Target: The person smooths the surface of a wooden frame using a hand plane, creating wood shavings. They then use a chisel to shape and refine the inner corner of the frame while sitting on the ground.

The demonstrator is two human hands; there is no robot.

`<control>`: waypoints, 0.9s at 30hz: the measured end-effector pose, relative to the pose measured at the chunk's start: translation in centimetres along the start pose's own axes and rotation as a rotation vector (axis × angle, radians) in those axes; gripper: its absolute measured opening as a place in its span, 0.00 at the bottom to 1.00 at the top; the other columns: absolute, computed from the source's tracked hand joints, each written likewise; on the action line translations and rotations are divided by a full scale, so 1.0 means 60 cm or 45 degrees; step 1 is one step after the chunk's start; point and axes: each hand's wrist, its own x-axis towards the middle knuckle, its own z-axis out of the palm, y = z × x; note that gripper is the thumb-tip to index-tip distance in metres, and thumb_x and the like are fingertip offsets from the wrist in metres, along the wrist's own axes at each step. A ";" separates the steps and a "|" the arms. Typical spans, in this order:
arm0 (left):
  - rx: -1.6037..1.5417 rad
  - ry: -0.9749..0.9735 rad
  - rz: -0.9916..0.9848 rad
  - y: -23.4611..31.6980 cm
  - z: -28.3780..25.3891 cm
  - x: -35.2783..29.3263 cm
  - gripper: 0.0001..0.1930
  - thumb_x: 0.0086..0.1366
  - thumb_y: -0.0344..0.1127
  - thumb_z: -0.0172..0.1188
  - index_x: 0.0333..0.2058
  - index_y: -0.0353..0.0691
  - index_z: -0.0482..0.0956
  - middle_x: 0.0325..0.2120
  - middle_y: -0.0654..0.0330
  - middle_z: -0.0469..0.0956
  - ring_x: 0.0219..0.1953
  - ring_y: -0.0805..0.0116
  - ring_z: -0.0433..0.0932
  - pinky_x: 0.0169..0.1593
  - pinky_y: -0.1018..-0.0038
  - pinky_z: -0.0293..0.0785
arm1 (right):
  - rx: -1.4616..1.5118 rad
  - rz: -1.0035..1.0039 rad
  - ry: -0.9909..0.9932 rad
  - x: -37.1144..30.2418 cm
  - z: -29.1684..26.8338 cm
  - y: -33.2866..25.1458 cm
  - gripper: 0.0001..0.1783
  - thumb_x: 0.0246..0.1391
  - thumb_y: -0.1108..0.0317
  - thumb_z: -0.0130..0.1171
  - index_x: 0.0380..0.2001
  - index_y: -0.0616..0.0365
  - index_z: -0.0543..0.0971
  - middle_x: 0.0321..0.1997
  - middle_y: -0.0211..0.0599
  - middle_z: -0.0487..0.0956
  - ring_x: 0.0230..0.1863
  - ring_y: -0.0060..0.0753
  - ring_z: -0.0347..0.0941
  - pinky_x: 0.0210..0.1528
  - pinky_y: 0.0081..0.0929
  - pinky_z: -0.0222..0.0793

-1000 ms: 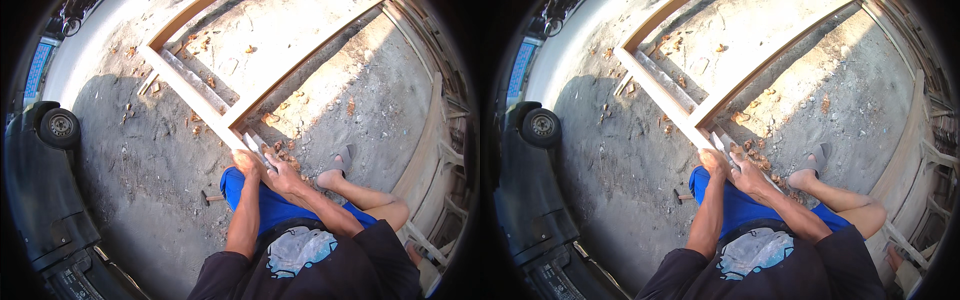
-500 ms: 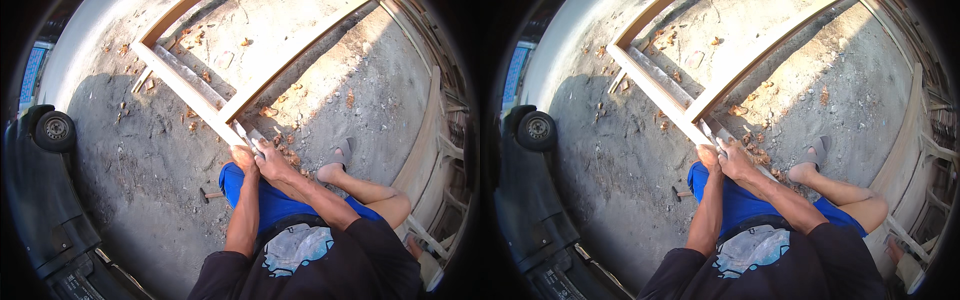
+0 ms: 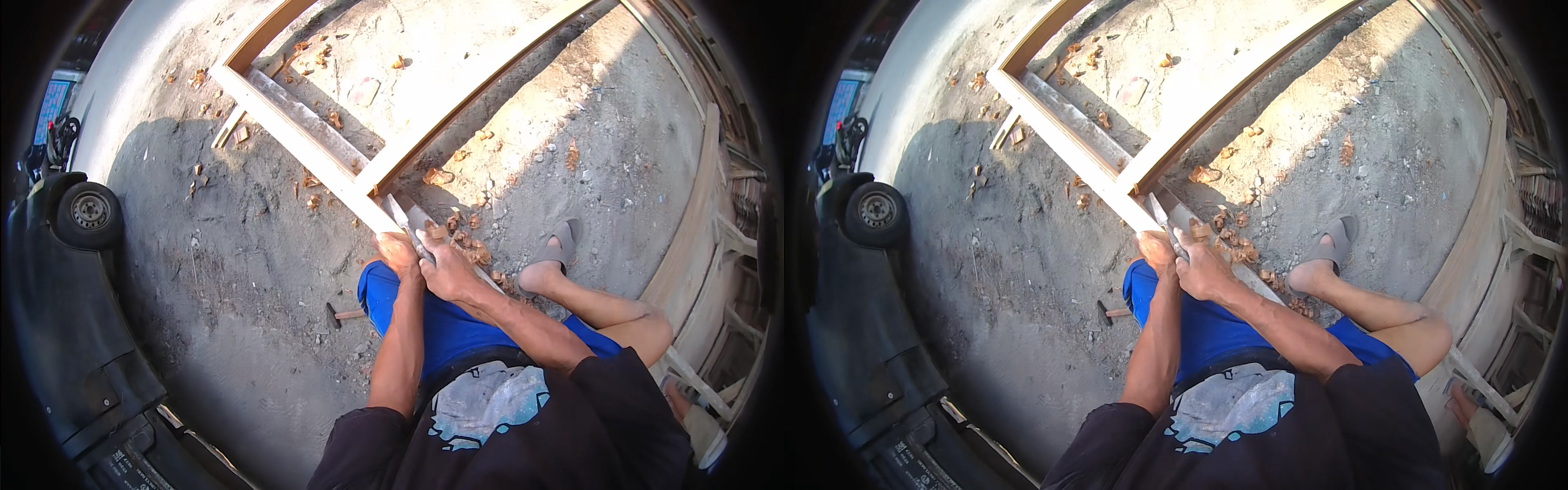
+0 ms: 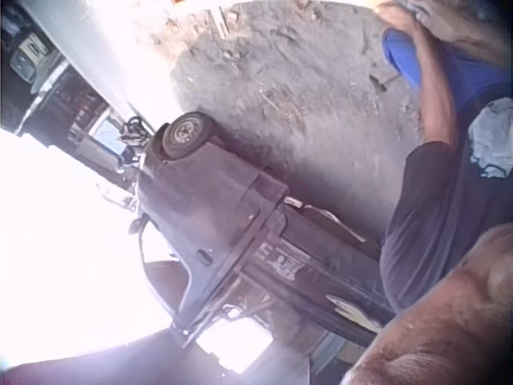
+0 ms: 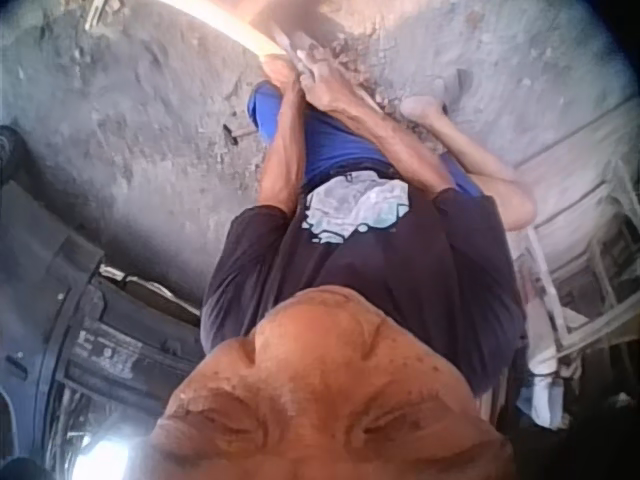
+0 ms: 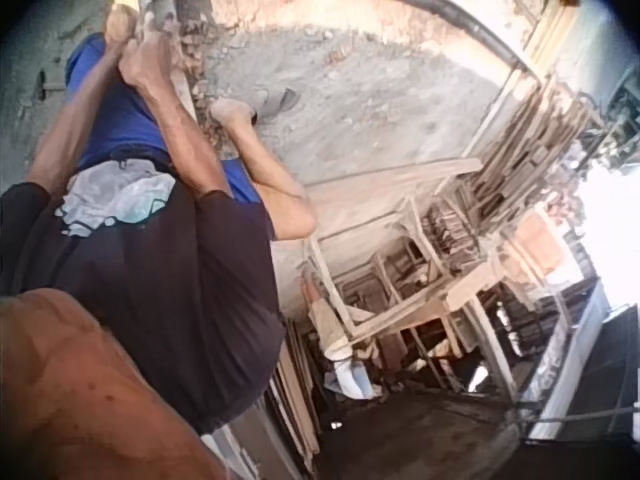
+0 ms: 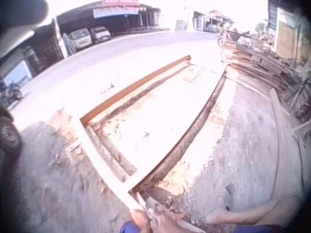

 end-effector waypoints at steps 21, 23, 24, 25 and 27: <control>-0.020 0.022 0.277 -0.123 0.014 0.078 0.20 0.76 0.50 0.45 0.50 0.37 0.70 0.42 0.49 0.77 0.44 0.56 0.77 0.47 0.60 0.74 | -0.146 -0.132 -0.085 0.021 -0.011 -0.005 0.37 0.60 0.66 0.53 0.70 0.73 0.62 0.67 0.74 0.69 0.70 0.65 0.66 0.74 0.40 0.60; -0.505 -0.199 -0.137 -0.130 0.002 0.081 0.16 0.79 0.47 0.43 0.45 0.40 0.72 0.42 0.57 0.75 0.43 0.66 0.74 0.49 0.65 0.75 | -0.136 0.038 -0.116 0.029 -0.001 -0.039 0.38 0.60 0.66 0.53 0.71 0.73 0.61 0.67 0.73 0.70 0.70 0.65 0.67 0.74 0.41 0.60; -0.528 -0.145 -0.058 -0.119 0.006 0.082 0.16 0.79 0.47 0.42 0.46 0.40 0.71 0.42 0.57 0.75 0.43 0.66 0.74 0.50 0.64 0.75 | -0.093 0.188 -0.239 0.026 -0.022 -0.082 0.38 0.60 0.66 0.54 0.70 0.74 0.62 0.67 0.74 0.69 0.70 0.65 0.67 0.74 0.41 0.60; -0.550 -0.089 0.021 -0.109 0.010 0.078 0.17 0.80 0.47 0.41 0.47 0.40 0.71 0.43 0.57 0.75 0.43 0.66 0.74 0.50 0.64 0.75 | -0.099 0.111 -0.203 0.022 -0.021 -0.075 0.37 0.60 0.66 0.54 0.70 0.74 0.62 0.66 0.75 0.69 0.69 0.66 0.67 0.73 0.42 0.61; -0.812 -0.075 -0.036 -0.072 0.019 0.055 0.19 0.80 0.50 0.40 0.53 0.41 0.69 0.45 0.55 0.75 0.44 0.63 0.75 0.49 0.63 0.75 | -0.105 -0.021 -0.093 0.007 -0.019 -0.021 0.37 0.59 0.67 0.53 0.69 0.75 0.63 0.64 0.78 0.70 0.68 0.67 0.68 0.72 0.43 0.62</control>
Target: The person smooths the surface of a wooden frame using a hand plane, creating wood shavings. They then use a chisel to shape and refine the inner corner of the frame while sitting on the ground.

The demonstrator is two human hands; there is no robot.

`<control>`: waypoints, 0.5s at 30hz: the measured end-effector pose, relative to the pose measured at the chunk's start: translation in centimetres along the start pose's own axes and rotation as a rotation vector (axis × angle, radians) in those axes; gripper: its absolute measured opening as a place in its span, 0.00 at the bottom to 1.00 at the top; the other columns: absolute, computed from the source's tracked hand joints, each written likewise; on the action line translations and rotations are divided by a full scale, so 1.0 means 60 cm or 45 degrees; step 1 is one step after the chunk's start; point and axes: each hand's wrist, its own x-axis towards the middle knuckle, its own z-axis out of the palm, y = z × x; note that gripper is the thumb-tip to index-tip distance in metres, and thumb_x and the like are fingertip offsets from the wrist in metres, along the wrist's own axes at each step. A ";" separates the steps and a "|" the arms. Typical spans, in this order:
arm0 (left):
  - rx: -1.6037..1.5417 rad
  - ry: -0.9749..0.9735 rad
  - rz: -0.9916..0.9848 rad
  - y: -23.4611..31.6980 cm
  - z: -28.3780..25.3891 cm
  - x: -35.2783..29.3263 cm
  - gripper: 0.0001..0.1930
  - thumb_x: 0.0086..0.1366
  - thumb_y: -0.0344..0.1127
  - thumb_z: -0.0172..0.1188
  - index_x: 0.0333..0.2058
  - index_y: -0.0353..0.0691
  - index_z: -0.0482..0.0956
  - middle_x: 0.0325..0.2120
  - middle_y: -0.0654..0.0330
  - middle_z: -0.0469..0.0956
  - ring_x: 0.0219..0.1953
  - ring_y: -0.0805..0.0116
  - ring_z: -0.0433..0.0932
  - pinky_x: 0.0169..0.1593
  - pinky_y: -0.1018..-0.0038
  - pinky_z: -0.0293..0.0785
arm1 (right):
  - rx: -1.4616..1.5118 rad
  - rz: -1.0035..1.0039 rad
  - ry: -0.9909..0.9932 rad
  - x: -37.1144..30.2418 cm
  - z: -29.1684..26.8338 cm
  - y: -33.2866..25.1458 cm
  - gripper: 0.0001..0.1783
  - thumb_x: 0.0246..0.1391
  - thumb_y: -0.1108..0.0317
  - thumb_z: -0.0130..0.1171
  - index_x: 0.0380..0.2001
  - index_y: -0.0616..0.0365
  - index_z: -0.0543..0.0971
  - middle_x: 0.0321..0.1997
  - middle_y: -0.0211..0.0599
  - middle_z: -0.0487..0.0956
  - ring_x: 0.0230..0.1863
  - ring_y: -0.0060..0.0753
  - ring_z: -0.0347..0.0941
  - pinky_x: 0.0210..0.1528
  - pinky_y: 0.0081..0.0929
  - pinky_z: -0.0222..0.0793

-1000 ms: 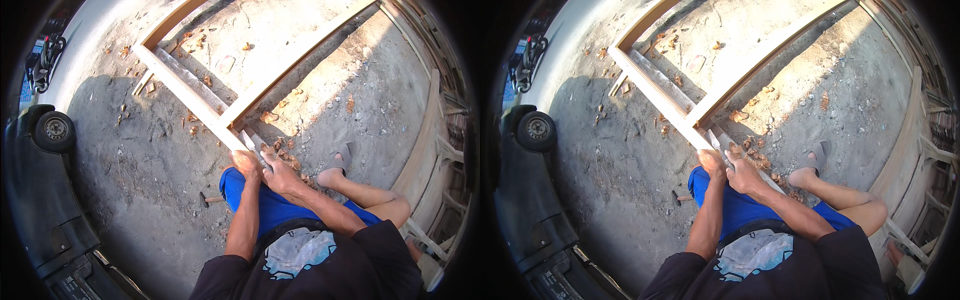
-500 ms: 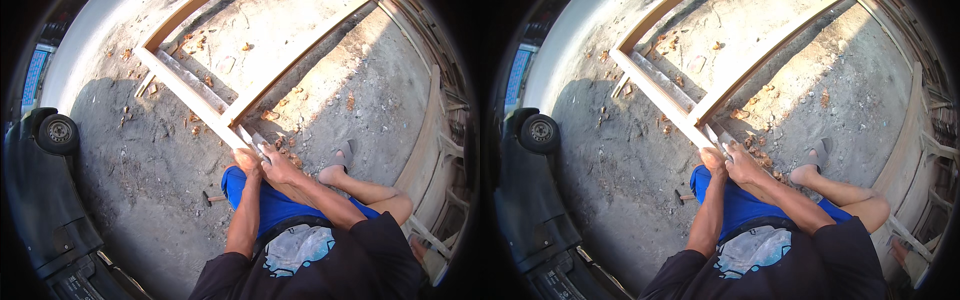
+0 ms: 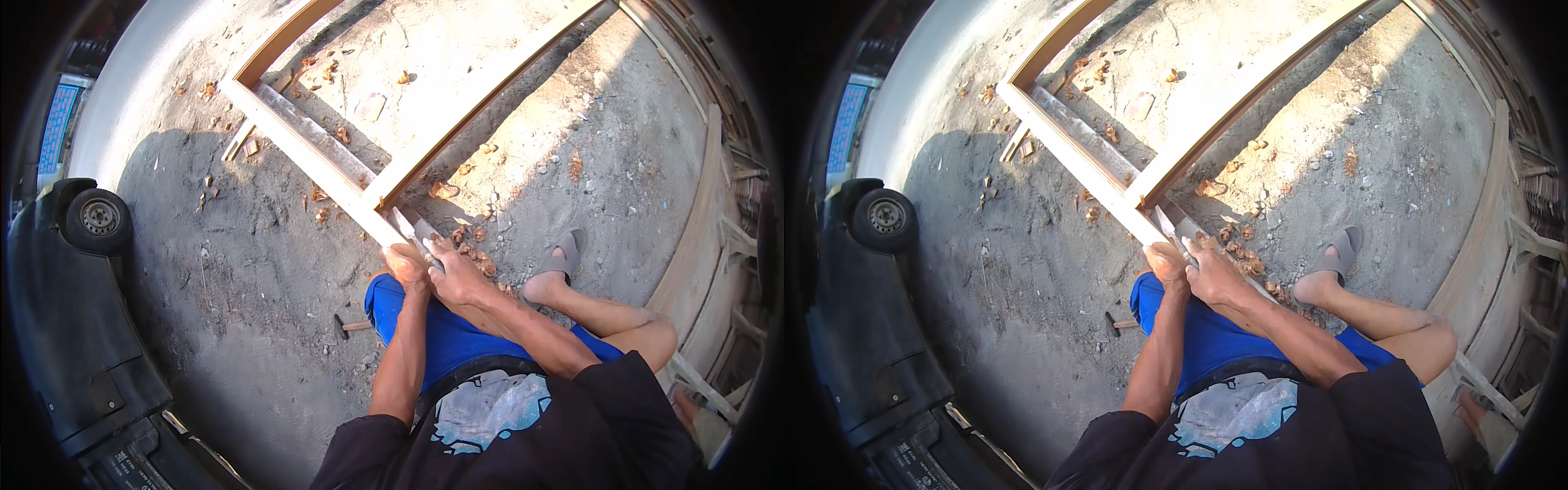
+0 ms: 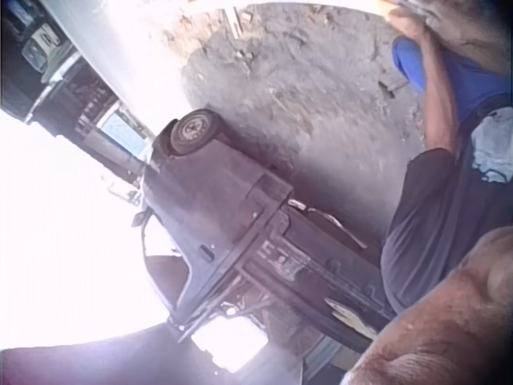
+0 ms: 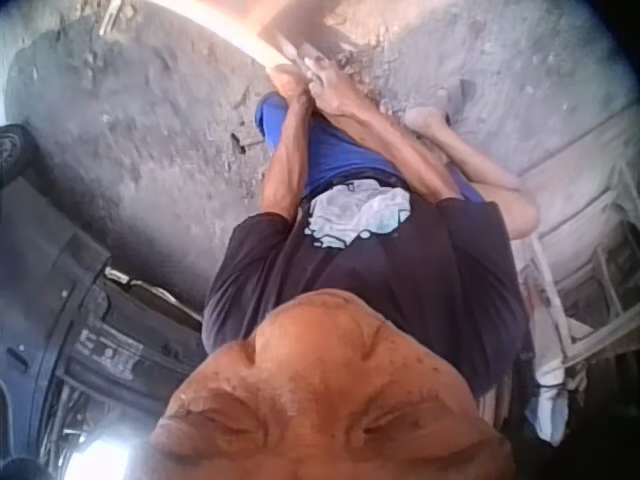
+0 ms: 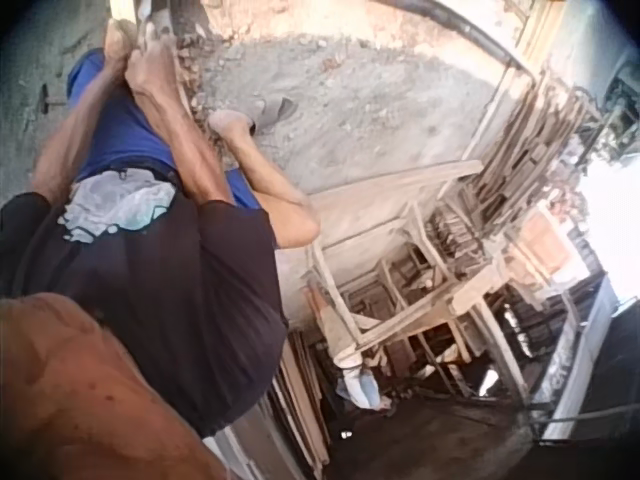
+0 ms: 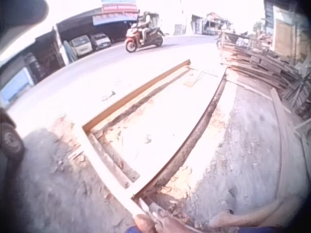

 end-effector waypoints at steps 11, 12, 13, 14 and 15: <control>-0.186 -0.164 -0.111 0.045 -0.015 -0.009 0.22 0.78 0.55 0.39 0.52 0.43 0.68 0.42 0.57 0.72 0.44 0.62 0.76 0.46 0.65 0.76 | 1.053 -0.164 -0.173 -0.004 -0.016 0.041 0.39 0.65 0.66 0.53 0.76 0.65 0.55 0.27 0.28 0.73 0.23 0.18 0.70 0.28 0.20 0.70; -0.099 -0.162 -0.018 0.040 -0.033 0.000 0.22 0.78 0.54 0.40 0.54 0.43 0.68 0.44 0.56 0.72 0.45 0.62 0.76 0.47 0.65 0.76 | 1.156 -0.278 -0.146 -0.028 -0.029 0.035 0.39 0.65 0.67 0.53 0.76 0.64 0.56 0.26 0.26 0.72 0.23 0.19 0.70 0.27 0.21 0.70; 0.387 0.058 0.439 0.060 0.006 -0.017 0.25 0.76 0.52 0.43 0.62 0.42 0.67 0.57 0.44 0.69 0.57 0.53 0.71 0.60 0.56 0.68 | 1.089 -0.331 0.039 -0.052 -0.067 0.036 0.38 0.66 0.65 0.54 0.75 0.65 0.57 0.26 0.25 0.72 0.24 0.17 0.70 0.27 0.20 0.69; 0.806 0.001 0.676 0.086 0.032 -0.036 0.27 0.76 0.53 0.44 0.63 0.40 0.68 0.61 0.41 0.65 0.61 0.49 0.65 0.63 0.52 0.61 | 1.051 -0.322 0.163 -0.061 -0.088 0.063 0.38 0.66 0.65 0.54 0.75 0.65 0.58 0.26 0.25 0.72 0.24 0.17 0.70 0.27 0.20 0.69; 1.232 -0.069 0.921 0.130 0.050 -0.053 0.29 0.76 0.54 0.44 0.63 0.37 0.68 0.65 0.37 0.60 0.65 0.44 0.60 0.67 0.47 0.54 | 1.024 -0.309 0.294 -0.076 -0.107 0.089 0.37 0.66 0.65 0.54 0.75 0.65 0.58 0.26 0.25 0.72 0.24 0.16 0.70 0.27 0.20 0.69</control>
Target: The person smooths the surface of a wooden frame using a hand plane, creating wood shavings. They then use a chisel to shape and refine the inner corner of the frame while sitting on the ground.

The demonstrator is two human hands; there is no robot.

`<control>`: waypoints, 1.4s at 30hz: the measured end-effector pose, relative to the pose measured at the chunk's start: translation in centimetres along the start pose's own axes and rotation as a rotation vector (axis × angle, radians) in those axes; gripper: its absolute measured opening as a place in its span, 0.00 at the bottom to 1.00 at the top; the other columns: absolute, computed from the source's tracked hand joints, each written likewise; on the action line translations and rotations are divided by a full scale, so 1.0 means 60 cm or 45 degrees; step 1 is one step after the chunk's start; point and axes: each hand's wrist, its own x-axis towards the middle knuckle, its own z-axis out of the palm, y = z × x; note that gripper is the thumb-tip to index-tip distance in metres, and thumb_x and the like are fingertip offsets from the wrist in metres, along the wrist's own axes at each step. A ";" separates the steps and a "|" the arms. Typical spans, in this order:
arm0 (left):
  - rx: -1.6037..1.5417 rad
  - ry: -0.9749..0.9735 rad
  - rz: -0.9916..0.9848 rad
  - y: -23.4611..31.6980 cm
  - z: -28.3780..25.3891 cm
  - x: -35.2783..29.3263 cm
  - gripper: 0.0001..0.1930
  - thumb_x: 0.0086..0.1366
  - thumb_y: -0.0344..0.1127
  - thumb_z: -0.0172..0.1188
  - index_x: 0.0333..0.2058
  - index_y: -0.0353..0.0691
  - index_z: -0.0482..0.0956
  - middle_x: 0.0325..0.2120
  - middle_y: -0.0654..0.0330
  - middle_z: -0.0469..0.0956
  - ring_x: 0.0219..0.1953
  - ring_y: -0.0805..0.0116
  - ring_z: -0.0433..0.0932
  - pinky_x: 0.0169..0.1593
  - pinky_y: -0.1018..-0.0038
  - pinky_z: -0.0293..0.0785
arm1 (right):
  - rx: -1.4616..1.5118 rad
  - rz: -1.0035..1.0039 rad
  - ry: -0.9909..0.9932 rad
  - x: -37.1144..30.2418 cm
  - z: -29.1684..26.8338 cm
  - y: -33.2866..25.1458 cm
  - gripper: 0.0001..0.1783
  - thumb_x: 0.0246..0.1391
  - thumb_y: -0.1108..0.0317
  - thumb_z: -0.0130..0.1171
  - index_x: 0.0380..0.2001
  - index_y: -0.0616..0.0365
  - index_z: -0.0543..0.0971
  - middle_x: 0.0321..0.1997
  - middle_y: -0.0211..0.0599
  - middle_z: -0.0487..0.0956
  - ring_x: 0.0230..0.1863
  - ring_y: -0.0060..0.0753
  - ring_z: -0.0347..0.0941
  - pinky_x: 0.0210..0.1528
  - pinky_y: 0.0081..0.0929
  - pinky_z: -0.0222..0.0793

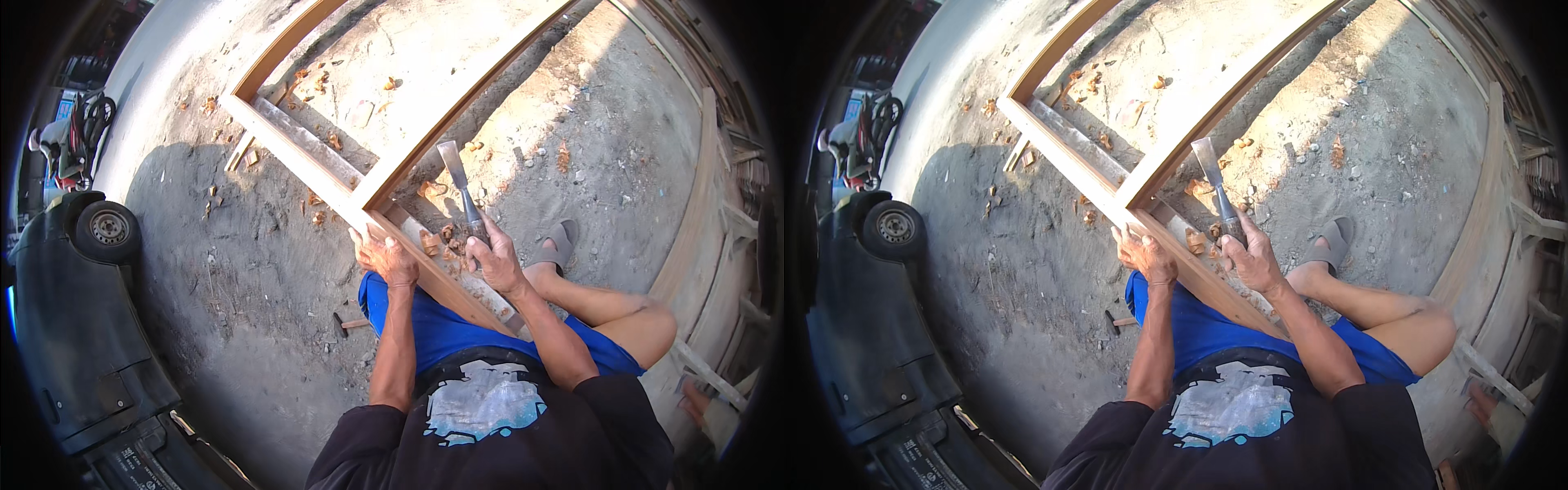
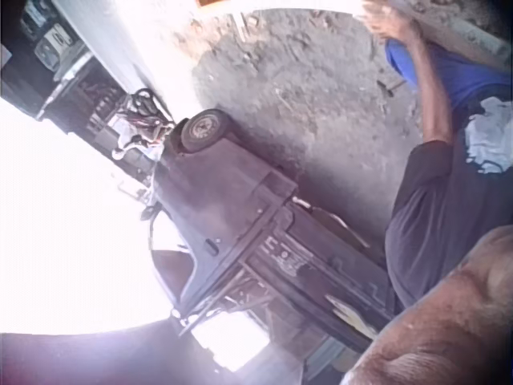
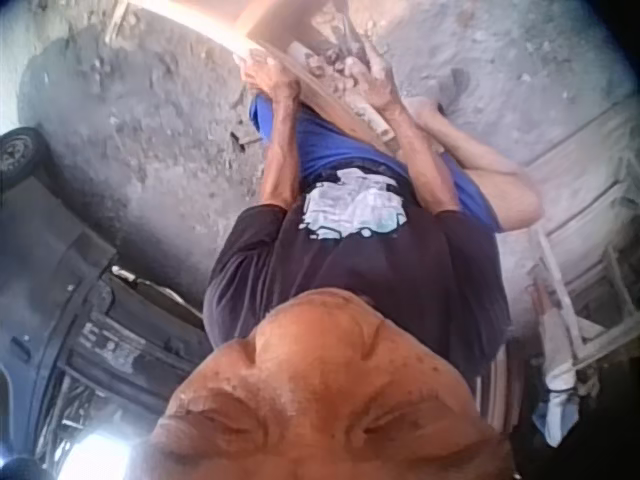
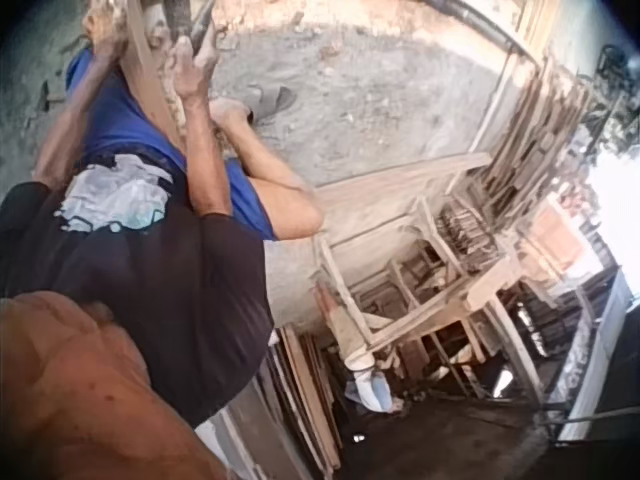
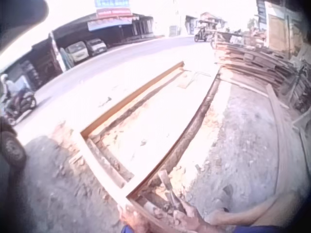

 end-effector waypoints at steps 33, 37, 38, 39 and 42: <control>-1.279 -0.181 -0.709 -0.235 0.072 0.107 0.19 0.79 0.46 0.42 0.49 0.36 0.73 0.41 0.54 0.79 0.38 0.59 0.81 0.42 0.63 0.80 | -0.794 0.478 -0.254 0.066 0.166 0.008 0.34 0.62 0.67 0.53 0.71 0.66 0.65 0.54 0.74 0.78 0.60 0.62 0.77 0.64 0.40 0.69; -1.388 -0.167 -1.070 -0.151 0.071 0.112 0.20 0.78 0.54 0.43 0.44 0.44 0.75 0.38 0.59 0.75 0.41 0.64 0.75 0.50 0.66 0.74 | -0.804 0.162 -0.075 0.005 0.130 0.080 0.34 0.62 0.68 0.54 0.71 0.66 0.65 0.53 0.74 0.79 0.59 0.65 0.77 0.64 0.42 0.70; -1.220 -0.048 -1.014 -0.143 0.073 0.108 0.19 0.78 0.52 0.44 0.45 0.43 0.74 0.37 0.61 0.74 0.40 0.65 0.75 0.47 0.68 0.74 | -0.789 0.160 -0.072 0.012 0.136 0.093 0.34 0.62 0.68 0.54 0.70 0.68 0.65 0.57 0.73 0.77 0.62 0.63 0.75 0.66 0.41 0.68; -1.154 -0.091 -0.938 -0.149 0.069 0.112 0.17 0.78 0.51 0.45 0.45 0.44 0.73 0.37 0.61 0.74 0.39 0.66 0.75 0.46 0.68 0.74 | -0.769 0.247 -0.105 0.037 0.151 0.075 0.34 0.62 0.69 0.54 0.70 0.69 0.65 0.58 0.73 0.77 0.64 0.62 0.74 0.67 0.40 0.67; -1.207 -0.142 -0.834 -0.199 0.054 0.111 0.17 0.79 0.49 0.44 0.48 0.43 0.72 0.39 0.59 0.75 0.40 0.64 0.76 0.45 0.67 0.76 | -0.704 0.349 -0.169 0.063 0.183 0.036 0.34 0.63 0.70 0.53 0.70 0.72 0.64 0.62 0.70 0.76 0.67 0.56 0.73 0.69 0.37 0.64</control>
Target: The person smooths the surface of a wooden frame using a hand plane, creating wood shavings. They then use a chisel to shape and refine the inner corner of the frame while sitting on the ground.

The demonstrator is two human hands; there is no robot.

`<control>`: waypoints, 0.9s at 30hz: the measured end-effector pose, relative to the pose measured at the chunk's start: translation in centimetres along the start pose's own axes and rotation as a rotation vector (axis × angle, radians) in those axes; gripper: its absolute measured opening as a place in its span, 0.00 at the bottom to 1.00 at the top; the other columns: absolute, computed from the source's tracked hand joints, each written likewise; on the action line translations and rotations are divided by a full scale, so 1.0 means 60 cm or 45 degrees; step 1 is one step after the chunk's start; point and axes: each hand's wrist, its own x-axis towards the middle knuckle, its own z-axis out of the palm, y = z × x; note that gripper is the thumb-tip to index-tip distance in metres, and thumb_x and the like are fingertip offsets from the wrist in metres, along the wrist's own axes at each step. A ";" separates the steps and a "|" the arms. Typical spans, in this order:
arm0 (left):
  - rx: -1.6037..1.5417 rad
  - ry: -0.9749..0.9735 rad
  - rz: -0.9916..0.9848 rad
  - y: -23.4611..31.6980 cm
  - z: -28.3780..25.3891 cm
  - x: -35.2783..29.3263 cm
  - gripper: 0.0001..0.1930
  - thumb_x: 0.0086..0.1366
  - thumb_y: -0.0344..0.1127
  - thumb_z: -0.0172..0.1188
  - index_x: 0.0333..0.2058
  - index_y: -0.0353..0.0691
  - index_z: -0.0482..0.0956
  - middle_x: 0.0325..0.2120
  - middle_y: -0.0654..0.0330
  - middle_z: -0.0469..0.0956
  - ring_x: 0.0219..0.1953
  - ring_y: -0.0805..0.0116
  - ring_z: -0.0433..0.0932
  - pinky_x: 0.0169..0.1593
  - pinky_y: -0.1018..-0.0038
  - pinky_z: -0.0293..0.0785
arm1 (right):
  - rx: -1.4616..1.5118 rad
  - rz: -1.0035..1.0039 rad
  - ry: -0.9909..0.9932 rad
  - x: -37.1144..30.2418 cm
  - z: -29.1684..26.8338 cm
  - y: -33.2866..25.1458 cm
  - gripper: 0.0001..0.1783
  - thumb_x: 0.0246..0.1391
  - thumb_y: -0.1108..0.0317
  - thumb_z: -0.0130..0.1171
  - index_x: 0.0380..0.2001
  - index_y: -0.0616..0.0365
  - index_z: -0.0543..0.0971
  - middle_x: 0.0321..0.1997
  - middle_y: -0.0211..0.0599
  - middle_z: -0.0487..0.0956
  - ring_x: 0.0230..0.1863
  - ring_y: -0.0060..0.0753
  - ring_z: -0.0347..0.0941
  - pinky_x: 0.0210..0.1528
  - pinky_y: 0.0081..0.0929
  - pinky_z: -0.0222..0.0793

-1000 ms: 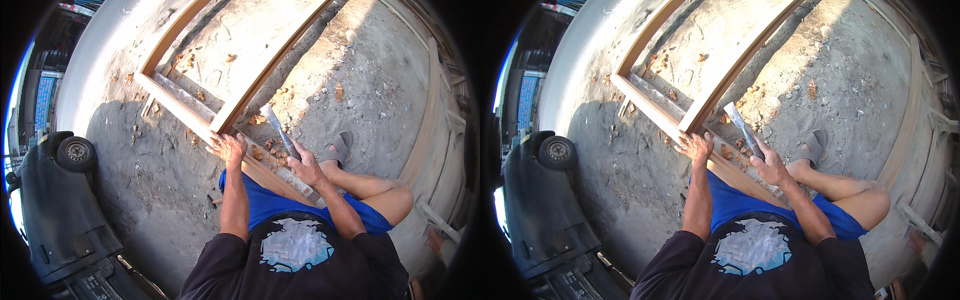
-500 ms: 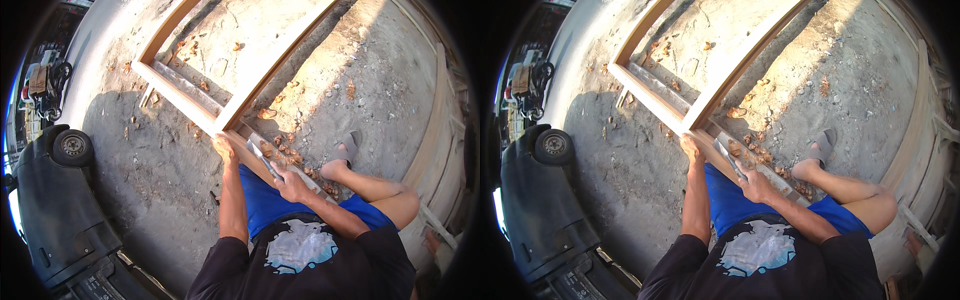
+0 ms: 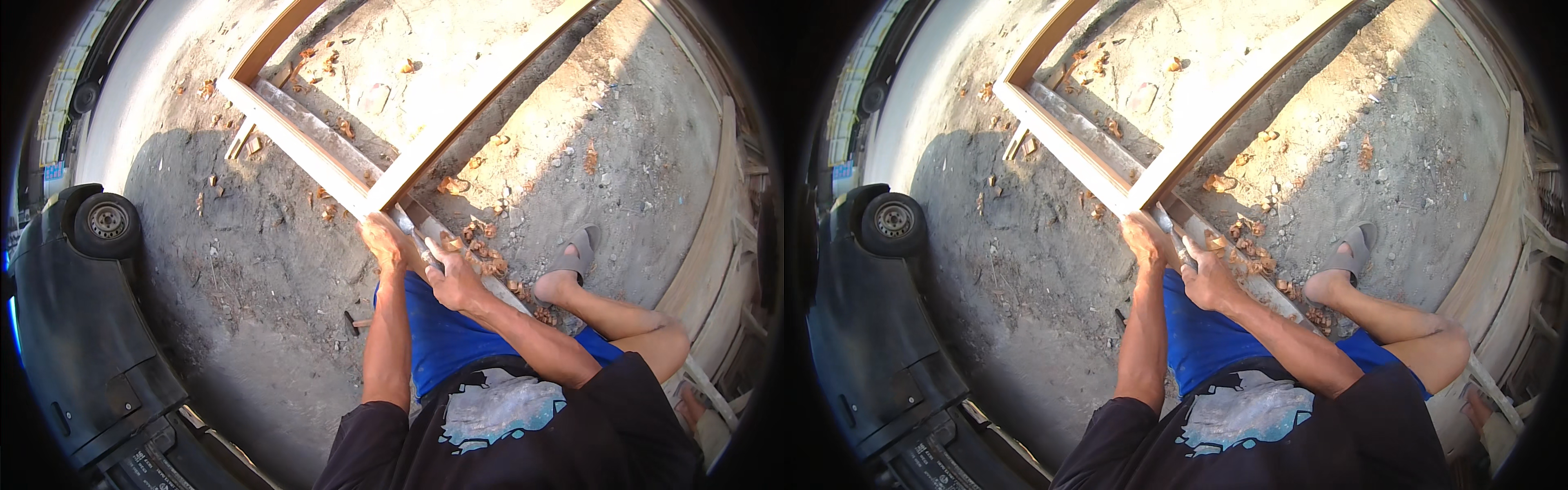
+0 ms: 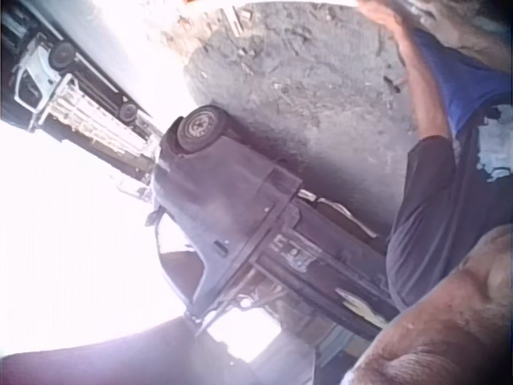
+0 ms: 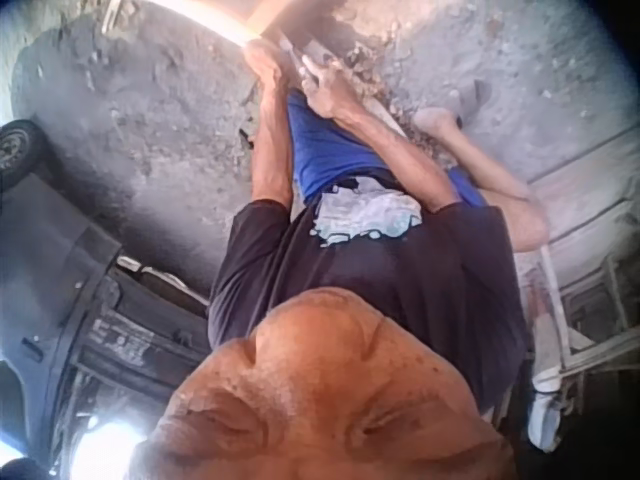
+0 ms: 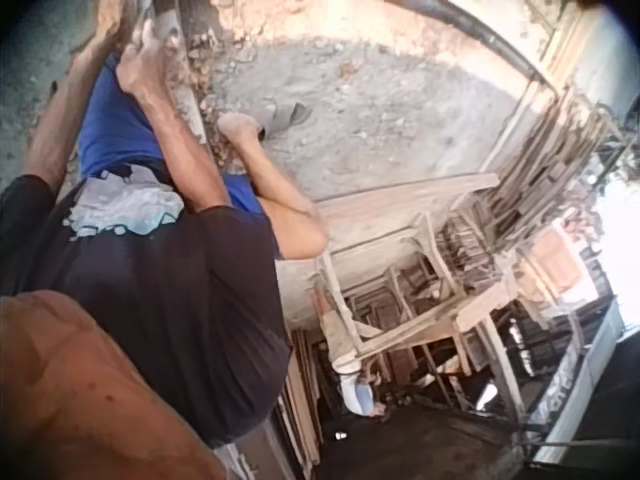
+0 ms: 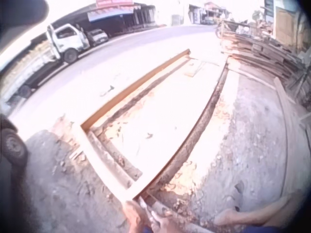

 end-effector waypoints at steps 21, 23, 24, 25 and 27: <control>0.168 0.188 0.093 0.010 0.025 -0.011 0.24 0.81 0.50 0.37 0.49 0.34 0.73 0.41 0.52 0.77 0.41 0.60 0.78 0.47 0.61 0.76 | -0.018 0.075 -0.050 -0.043 0.008 0.037 0.35 0.62 0.70 0.55 0.71 0.69 0.63 0.65 0.71 0.73 0.66 0.48 0.73 0.67 0.34 0.66; 0.060 0.130 -0.061 0.055 0.076 -0.045 0.24 0.82 0.50 0.35 0.50 0.34 0.73 0.41 0.53 0.78 0.41 0.60 0.78 0.46 0.61 0.77 | -0.057 0.112 -0.044 -0.028 -0.029 0.025 0.35 0.62 0.71 0.55 0.71 0.70 0.63 0.66 0.71 0.71 0.69 0.50 0.71 0.70 0.36 0.63; 0.032 0.087 -0.027 0.078 0.083 -0.052 0.25 0.82 0.51 0.35 0.50 0.35 0.73 0.41 0.53 0.78 0.41 0.60 0.78 0.46 0.61 0.77 | 0.015 0.152 -0.093 -0.035 -0.036 0.013 0.35 0.62 0.70 0.55 0.71 0.70 0.63 0.67 0.71 0.71 0.69 0.52 0.70 0.71 0.36 0.61; 0.016 0.030 -0.020 0.086 0.089 -0.057 0.25 0.82 0.51 0.34 0.50 0.35 0.73 0.40 0.53 0.78 0.40 0.60 0.78 0.45 0.61 0.77 | 0.082 0.203 -0.122 -0.040 -0.044 0.004 0.35 0.62 0.70 0.55 0.71 0.69 0.63 0.68 0.71 0.70 0.70 0.54 0.69 0.72 0.37 0.59; -0.020 0.079 0.022 0.085 0.096 -0.043 0.26 0.82 0.52 0.33 0.48 0.36 0.73 0.39 0.54 0.78 0.38 0.62 0.78 0.42 0.62 0.77 | -0.103 -0.125 0.050 -0.049 -0.008 0.077 0.35 0.63 0.69 0.55 0.72 0.64 0.64 0.64 0.70 0.74 0.66 0.54 0.73 0.68 0.37 0.65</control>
